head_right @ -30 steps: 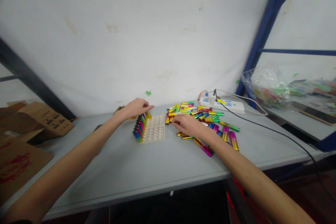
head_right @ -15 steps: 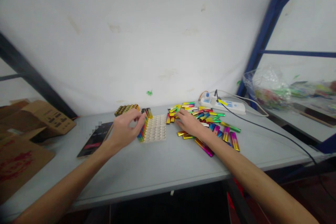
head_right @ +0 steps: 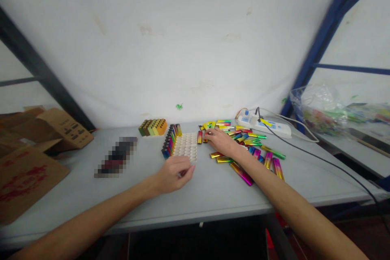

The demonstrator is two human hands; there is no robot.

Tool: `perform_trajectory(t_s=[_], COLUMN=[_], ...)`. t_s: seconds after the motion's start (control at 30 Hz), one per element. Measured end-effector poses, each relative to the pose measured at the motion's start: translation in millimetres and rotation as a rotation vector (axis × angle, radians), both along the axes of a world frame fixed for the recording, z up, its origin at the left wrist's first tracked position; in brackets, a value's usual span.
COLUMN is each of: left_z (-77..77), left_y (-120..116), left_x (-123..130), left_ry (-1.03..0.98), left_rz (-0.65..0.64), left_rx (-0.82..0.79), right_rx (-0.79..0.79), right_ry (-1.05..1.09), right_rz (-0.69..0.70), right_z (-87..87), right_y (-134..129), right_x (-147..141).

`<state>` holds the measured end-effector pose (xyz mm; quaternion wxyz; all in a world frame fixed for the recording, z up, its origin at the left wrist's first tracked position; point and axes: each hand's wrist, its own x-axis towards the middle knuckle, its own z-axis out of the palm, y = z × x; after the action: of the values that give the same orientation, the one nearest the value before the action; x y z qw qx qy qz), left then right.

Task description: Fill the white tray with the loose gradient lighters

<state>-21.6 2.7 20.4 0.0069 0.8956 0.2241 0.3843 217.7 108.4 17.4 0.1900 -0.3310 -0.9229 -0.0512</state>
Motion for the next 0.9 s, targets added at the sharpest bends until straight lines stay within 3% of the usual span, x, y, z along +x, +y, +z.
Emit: perform_trajectory(t_s=[0.1, 0.3, 0.57, 0.63, 0.73, 0.8, 0.9], left_z=[-1.2, -2.3, -4.3, -3.2, -0.8, 0.2, 0.8], left_y=[1.0, 1.0, 5.0, 5.2, 5.1, 5.1, 4.7], left_x=[-1.7, 0.0, -0.2, -0.5, 0.1, 1.8, 6.4], left_ry=[0.042, 0.068, 0.041, 0.018, -0.057, -0.143, -0.358], left_rz=[0.033, 0.033, 0.044, 0.054, 0.099, 0.130, 0.124], left_rx=[-0.073, -0.148, -0.193, -0.209, -0.303, -0.436, -0.717], right_rx=[-0.027, -0.005, 0.014, 0.000, -0.117, -0.306, -0.659], right_ry=[-0.003, -0.138, -0.139, -0.039, 0.314, 0.618, 0.963], right_rz=[0.047, 0.014, 0.037, 0.053, 0.028, 0.016, 0.110], right_z=[3.8, 13.1, 8.3, 8.0, 9.3, 12.0, 18.7], right_y=[-0.7, -8.0, -10.0, -9.3, -11.5, -16.9, -30.6], right_x=[-0.8, -4.0, -6.5, -5.6, -3.7, -3.8, -6.5])
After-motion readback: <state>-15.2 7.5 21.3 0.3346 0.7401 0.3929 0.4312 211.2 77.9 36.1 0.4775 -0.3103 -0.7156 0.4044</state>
